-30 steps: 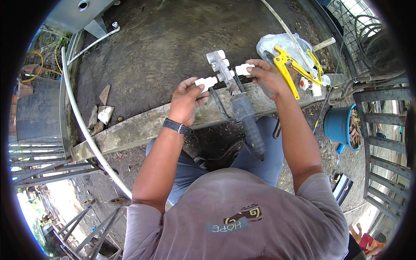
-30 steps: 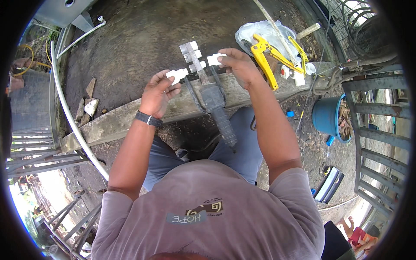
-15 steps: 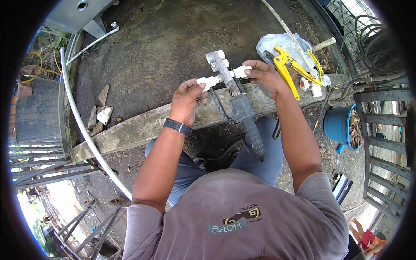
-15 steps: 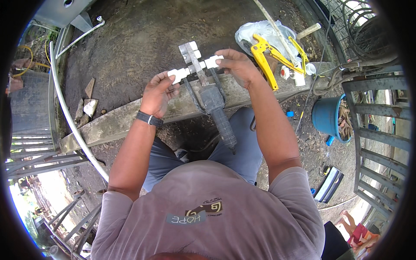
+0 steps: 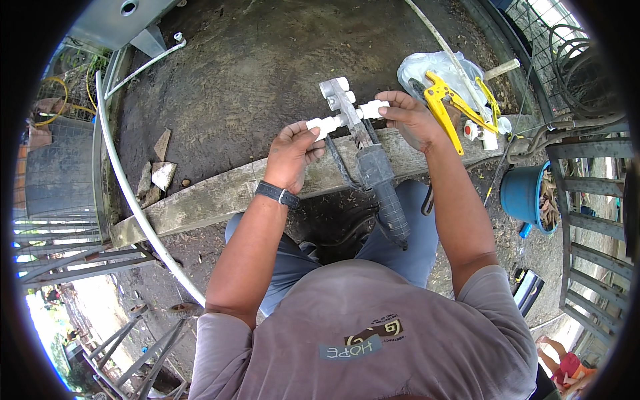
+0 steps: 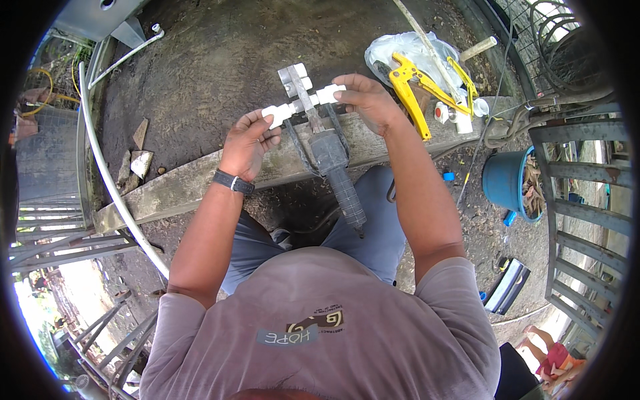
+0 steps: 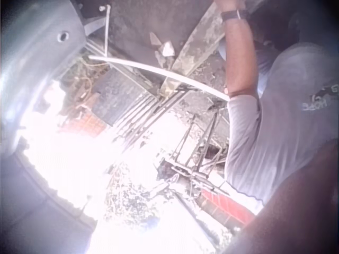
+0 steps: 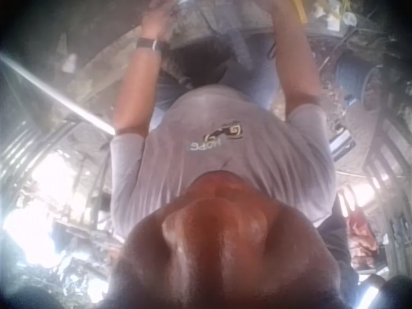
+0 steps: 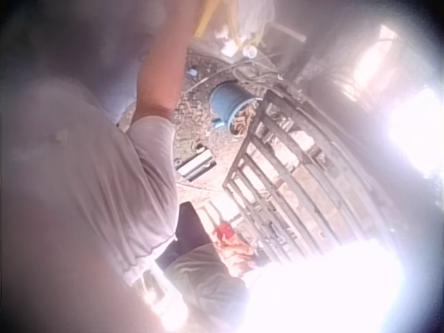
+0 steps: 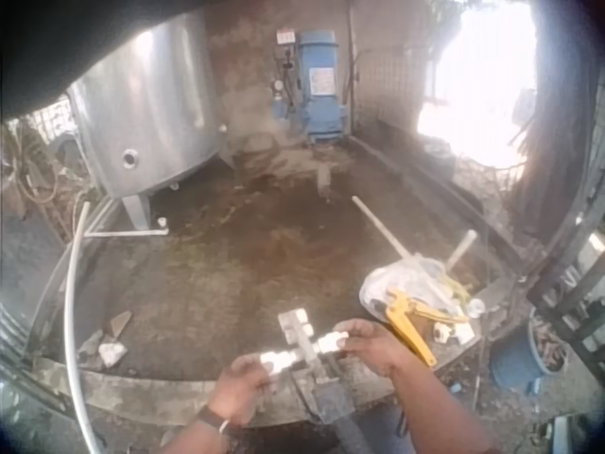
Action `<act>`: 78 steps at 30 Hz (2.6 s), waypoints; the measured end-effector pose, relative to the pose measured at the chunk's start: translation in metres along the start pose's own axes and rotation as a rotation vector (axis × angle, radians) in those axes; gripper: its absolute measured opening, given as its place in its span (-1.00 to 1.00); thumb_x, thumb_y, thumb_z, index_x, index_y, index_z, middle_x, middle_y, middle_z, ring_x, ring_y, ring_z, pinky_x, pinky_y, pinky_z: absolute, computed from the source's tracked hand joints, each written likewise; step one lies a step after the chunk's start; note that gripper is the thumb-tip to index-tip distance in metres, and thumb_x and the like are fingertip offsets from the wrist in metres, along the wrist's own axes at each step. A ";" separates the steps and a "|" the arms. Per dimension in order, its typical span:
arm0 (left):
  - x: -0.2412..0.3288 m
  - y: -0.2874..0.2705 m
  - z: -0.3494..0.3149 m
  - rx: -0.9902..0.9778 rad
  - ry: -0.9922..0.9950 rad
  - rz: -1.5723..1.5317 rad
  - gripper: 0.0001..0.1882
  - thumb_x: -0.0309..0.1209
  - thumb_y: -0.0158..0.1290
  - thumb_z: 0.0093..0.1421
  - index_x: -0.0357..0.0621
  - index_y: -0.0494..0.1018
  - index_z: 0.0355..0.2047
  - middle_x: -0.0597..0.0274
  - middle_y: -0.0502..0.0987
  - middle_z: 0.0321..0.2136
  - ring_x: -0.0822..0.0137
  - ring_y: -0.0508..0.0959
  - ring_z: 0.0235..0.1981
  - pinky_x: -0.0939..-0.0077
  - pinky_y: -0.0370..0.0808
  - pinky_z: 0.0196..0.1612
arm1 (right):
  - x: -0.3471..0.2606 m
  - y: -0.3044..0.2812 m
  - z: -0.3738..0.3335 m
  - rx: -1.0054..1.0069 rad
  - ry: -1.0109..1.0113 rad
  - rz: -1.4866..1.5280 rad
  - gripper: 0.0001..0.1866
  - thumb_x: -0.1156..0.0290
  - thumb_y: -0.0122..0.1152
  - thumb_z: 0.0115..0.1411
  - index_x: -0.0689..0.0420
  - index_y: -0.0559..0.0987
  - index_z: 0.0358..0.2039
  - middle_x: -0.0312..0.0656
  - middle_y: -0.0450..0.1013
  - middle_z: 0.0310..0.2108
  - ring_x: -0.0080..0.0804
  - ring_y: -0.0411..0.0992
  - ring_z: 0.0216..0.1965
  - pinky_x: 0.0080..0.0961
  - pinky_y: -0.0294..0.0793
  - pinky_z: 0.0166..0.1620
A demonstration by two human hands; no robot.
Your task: The person assembles white PVC pipe segments and fittings on a wooden workbench. They use a yellow pipe cutter to trim a pipe and a bench vise to hold pieces while joining them. The person repeatedly aligns and connects pipe sections and fittings by hand.
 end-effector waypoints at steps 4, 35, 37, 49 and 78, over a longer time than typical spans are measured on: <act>0.000 0.000 0.000 0.003 -0.003 -0.001 -0.55 -0.39 0.28 0.35 -0.28 0.39 0.14 0.15 0.61 -0.10 0.36 0.64 -0.21 0.47 0.65 -0.15 | -0.004 0.000 0.001 -0.007 0.004 -0.031 -0.57 0.39 0.38 0.30 0.12 0.57 0.16 -0.31 0.57 -0.02 -0.54 0.46 0.00 -0.49 0.42 -0.01; 0.008 -0.006 0.002 -0.051 0.024 0.080 -0.67 -0.47 0.22 0.37 -0.28 0.48 0.09 0.12 0.64 -0.08 0.29 0.68 -0.12 0.44 0.70 -0.05 | -0.009 -0.003 0.007 -0.080 -0.006 -0.213 -0.57 0.33 0.39 0.34 0.23 0.57 0.15 -0.24 0.60 -0.01 -0.52 0.50 0.00 -0.50 0.46 0.03; 0.009 -0.006 0.002 -0.054 0.028 0.094 -0.67 -0.47 0.22 0.38 -0.29 0.48 0.10 0.12 0.64 -0.08 0.29 0.68 -0.12 0.46 0.70 -0.05 | -0.009 -0.005 0.009 -0.085 -0.007 -0.225 -0.58 0.32 0.38 0.34 0.23 0.57 0.14 -0.24 0.61 -0.03 -0.52 0.51 -0.02 -0.50 0.47 0.02; 0.008 -0.007 0.006 -0.097 0.076 0.140 -0.65 -0.51 0.22 0.36 -0.27 0.47 0.12 0.15 0.64 -0.04 0.30 0.68 -0.08 0.45 0.69 0.00 | -0.007 -0.004 0.012 -0.051 -0.006 -0.231 -0.57 0.24 0.40 0.33 0.26 0.61 0.09 -0.26 0.62 -0.22 -0.58 0.47 -0.27 -0.58 0.51 -0.12; 0.006 -0.006 0.007 -0.129 0.311 0.259 -0.55 -0.60 0.28 0.28 -0.33 0.45 0.16 0.12 0.64 -0.03 0.38 0.62 -0.02 0.45 0.62 0.02 | -0.011 0.001 0.017 -0.041 0.058 -0.270 -0.61 0.17 0.39 0.33 0.25 0.65 -0.04 -0.26 0.59 -0.38 -0.55 0.46 -0.36 -0.56 0.48 -0.20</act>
Point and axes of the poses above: each hand's wrist, its own z-axis towards the middle knuckle, its own y-axis out of the palm, x = y × z, the point moved 4 cm from there along z, towards the middle knuckle
